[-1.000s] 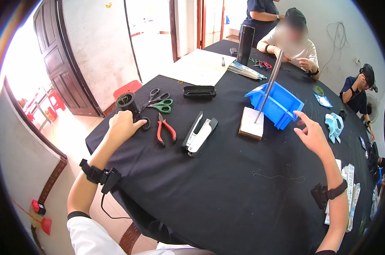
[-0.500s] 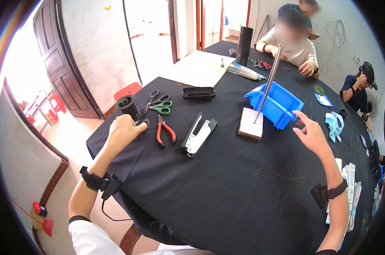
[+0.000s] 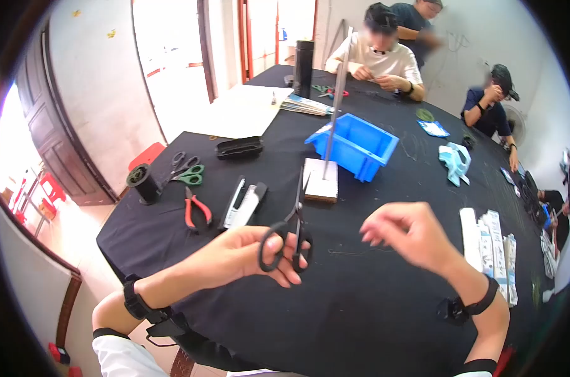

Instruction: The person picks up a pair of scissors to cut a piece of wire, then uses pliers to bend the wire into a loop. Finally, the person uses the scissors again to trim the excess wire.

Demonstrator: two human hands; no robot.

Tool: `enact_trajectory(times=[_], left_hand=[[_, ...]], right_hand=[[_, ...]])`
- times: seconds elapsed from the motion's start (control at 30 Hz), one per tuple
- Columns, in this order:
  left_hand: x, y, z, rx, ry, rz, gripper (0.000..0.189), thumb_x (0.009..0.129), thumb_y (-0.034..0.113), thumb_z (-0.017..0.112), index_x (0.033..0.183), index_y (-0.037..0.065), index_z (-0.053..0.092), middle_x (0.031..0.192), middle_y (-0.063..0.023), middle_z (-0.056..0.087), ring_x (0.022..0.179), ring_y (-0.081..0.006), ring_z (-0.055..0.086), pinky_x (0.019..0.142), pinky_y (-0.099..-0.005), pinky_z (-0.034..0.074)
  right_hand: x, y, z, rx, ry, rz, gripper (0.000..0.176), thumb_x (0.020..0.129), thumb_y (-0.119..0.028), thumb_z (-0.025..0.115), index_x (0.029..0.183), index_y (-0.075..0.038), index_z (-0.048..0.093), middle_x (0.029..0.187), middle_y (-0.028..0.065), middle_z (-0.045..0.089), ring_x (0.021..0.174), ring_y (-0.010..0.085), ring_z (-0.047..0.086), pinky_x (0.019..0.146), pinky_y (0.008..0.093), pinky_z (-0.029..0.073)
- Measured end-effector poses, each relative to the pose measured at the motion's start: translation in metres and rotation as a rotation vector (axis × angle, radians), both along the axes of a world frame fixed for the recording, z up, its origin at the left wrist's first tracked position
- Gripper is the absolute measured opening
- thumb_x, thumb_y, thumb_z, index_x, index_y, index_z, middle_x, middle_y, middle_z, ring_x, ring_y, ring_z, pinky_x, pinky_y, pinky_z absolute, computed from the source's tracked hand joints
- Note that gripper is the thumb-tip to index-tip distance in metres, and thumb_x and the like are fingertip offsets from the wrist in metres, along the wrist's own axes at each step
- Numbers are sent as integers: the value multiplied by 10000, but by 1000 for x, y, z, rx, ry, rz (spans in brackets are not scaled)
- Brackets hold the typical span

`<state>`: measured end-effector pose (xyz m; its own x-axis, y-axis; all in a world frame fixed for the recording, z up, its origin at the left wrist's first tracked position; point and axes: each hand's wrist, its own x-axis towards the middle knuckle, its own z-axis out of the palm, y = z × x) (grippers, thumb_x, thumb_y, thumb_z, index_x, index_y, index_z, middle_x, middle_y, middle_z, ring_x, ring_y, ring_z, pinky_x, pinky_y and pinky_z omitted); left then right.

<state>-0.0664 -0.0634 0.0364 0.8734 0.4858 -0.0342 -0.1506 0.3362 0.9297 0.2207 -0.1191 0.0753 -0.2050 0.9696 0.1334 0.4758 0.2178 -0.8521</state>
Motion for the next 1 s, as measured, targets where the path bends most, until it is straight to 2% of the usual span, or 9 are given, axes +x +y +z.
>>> enact_trajectory(times=[0.13, 0.23, 0.4, 0.5, 0.53, 0.67, 0.77, 0.9, 1.0], left_hand=[[47, -11, -16, -18, 49, -104, 393, 979, 273, 471, 1232, -28, 486, 1148, -128, 572, 1045, -250, 609, 924, -338, 496], [70, -18, -27, -2, 25, -63, 343, 966, 184, 497, 1211, -54, 456, 1151, -151, 569, 1073, -229, 597, 967, -343, 474], [82, -21, -31, 74, 92, -41, 343, 954, 142, 512, 1204, -84, 451, 1090, -141, 598, 1036, -196, 608, 939, -327, 495], [85, -21, -36, 60, 101, -9, 281, 943, 101, 510, 1151, -88, 512, 1047, -132, 623, 977, -177, 627, 887, -317, 520], [86, -20, -39, 55, 101, 3, 255, 938, 82, 509, 1126, -87, 543, 1031, -130, 634, 954, -171, 634, 866, -314, 528], [88, -22, -36, 164, 67, 90, 223, 929, 45, 499, 1097, -59, 601, 976, -122, 658, 909, -163, 648, 819, -301, 539], [84, -24, -32, 240, 117, 50, 253, 936, 43, 500, 1160, -39, 584, 1031, -144, 650, 924, -180, 645, 838, -302, 533], [71, -25, -37, 248, 210, 114, 253, 934, 28, 473, 1151, -46, 581, 959, -139, 660, 840, -159, 654, 785, -277, 537], [58, -23, -35, 270, 233, 172, 248, 933, 33, 477, 1139, -65, 574, 936, -135, 662, 813, -152, 653, 736, -267, 537]], right_hand=[[-23, -26, -13, -60, 22, -2, 189, 885, -165, 613, 910, 17, 655, 753, 61, 666, 643, 92, 612, 572, 229, 477], [-23, -31, -16, -155, -19, -70, 248, 854, -234, 661, 886, 13, 656, 760, 73, 663, 652, 105, 613, 583, 246, 479], [-13, -42, -14, -373, 35, -148, 324, 820, -244, 694, 970, 33, 617, 875, 102, 659, 717, 112, 623, 612, 262, 491], [-13, -52, -24, -203, -52, -112, 371, 788, -189, 711, 1044, 40, 571, 967, 114, 631, 730, 119, 623, 617, 264, 498], [-16, -55, -30, -101, -90, -101, 381, 755, -103, 708, 1075, 31, 550, 1002, 112, 609, 699, 145, 621, 621, 271, 506], [-20, -56, -40, 116, -207, -127, 391, 724, -46, 703, 1081, 10, 552, 982, 116, 604, 660, 164, 611, 601, 284, 508], [-18, -59, -40, 190, -279, -131, 389, 722, -46, 704, 1076, 8, 553, 959, 112, 606, 658, 160, 604, 591, 280, 503], [-13, -63, -41, 263, -406, -138, 397, 706, -56, 727, 1059, -8, 553, 944, 96, 610, 652, 173, 582, 591, 288, 486], [-9, -65, -42, 248, -400, -133, 395, 699, -56, 732, 1047, -12, 552, 940, 91, 611, 634, 182, 569, 585, 296, 476]])
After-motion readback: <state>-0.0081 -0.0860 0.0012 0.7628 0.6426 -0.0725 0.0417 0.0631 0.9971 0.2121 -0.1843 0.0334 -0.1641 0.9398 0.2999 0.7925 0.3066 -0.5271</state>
